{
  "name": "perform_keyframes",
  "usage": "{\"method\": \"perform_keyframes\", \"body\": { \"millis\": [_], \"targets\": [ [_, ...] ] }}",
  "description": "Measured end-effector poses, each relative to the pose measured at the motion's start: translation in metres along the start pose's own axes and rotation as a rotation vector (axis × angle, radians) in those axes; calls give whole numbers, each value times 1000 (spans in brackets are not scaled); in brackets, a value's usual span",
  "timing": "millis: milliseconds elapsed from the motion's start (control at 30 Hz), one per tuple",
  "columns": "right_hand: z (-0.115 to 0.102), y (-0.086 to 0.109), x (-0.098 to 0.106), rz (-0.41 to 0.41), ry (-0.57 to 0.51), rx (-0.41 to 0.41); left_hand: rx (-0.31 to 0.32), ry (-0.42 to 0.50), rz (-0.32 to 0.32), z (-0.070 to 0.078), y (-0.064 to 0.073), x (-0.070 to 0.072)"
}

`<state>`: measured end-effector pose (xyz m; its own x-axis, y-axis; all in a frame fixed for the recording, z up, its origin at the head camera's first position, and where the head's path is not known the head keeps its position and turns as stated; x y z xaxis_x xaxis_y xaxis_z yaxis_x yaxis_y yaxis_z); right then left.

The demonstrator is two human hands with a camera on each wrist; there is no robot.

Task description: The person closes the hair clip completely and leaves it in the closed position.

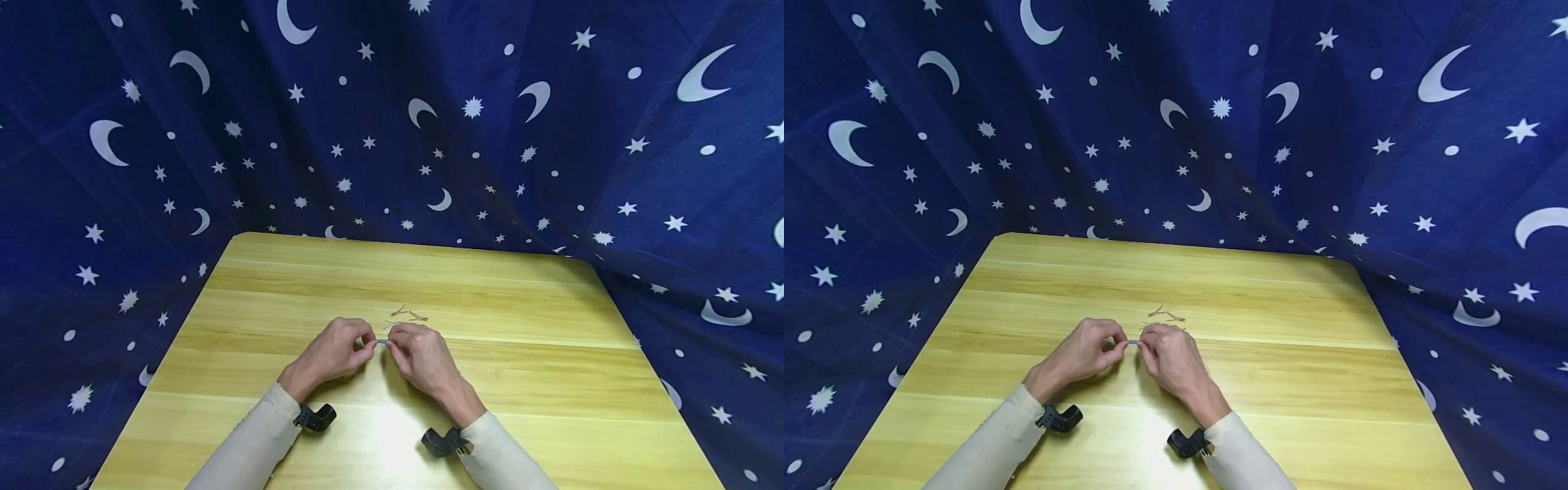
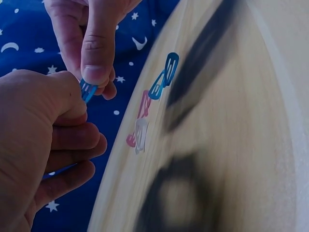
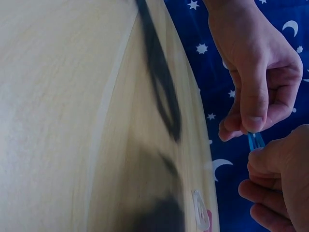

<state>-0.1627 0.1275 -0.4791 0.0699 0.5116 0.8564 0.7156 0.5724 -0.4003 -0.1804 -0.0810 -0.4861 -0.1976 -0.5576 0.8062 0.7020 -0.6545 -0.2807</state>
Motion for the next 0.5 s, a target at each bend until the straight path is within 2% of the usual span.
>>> {"method": "perform_keyframes", "body": {
  "millis": [500],
  "targets": [
    [-1,-2,0,4,-5,-1,6,-48,7,-2,3,3]
  ]
}}
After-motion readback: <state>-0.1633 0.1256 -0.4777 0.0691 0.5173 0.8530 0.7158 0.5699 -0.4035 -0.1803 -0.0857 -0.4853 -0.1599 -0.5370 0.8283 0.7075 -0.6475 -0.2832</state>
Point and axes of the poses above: each hand's wrist, its own y-axis away from the middle knuckle, its own x-axis out of the back of the hand, z = x × y, the point moved 2 cm from there along -y, towards the middle knuckle, and after that the axes turned 9 degrees about -z, right-handed, at the moved point
